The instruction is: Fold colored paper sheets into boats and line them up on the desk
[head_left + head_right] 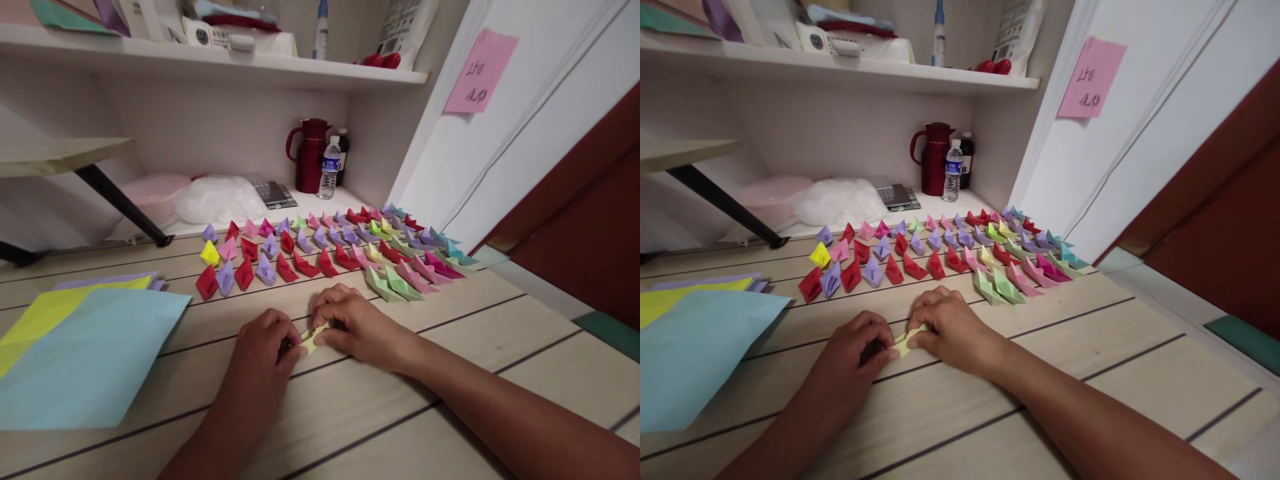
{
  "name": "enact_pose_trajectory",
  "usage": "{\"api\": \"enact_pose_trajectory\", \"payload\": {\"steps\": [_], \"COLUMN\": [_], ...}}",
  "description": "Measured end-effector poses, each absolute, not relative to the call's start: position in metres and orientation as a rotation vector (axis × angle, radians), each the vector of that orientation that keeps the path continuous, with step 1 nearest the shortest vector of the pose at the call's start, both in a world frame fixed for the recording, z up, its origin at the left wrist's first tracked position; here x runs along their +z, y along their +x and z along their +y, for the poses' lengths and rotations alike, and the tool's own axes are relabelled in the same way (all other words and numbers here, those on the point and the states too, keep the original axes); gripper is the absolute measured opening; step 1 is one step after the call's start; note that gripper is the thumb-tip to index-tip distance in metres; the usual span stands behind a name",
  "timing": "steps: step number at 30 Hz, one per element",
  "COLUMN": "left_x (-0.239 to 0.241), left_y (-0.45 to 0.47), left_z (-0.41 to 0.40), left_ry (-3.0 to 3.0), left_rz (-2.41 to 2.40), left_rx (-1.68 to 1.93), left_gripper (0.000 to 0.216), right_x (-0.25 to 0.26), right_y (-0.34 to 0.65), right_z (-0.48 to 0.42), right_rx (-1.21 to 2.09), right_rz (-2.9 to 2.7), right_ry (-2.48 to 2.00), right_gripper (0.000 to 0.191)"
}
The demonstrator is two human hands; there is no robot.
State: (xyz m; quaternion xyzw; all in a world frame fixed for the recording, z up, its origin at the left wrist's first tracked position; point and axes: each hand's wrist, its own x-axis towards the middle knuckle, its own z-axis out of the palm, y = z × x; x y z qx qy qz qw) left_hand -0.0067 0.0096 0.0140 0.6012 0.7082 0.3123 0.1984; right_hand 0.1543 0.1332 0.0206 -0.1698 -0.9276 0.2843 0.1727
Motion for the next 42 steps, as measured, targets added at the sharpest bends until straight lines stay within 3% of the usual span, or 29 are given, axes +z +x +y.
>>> {"api": "enact_pose_trajectory", "payload": {"steps": [10, 17, 31, 37, 42], "left_x": [0.014, 0.014, 0.012, 0.006, -0.003], "left_y": [-0.002, -0.003, -0.001, -0.016, -0.016], "left_z": [0.012, 0.014, 0.018, -0.002, -0.03], "left_ry": [1.697, 1.697, 1.714, 1.827, 2.552], "left_rz": [2.189, 2.197, 2.32, 2.164, 2.213], "left_rx": [0.683, 0.682, 0.719, 1.009, 0.881], "left_gripper": [0.01, 0.009, 0.004, 0.033, 0.042], "right_x": [0.026, 0.023, 0.025, 0.029, 0.029], "right_y": [0.154, 0.15, 0.141, 0.138, 0.137], "right_z": [0.125, 0.125, 0.122, 0.126, 0.131], "right_rx": [0.637, 0.61, 0.67, 0.7, 0.748], "right_rz": [-2.724, -2.7, -2.709, -2.751, -2.749], "right_ry": [-0.567, -0.614, -0.708, -0.725, -0.7], "right_gripper": [0.004, 0.017, 0.01, 0.011, 0.014]}}
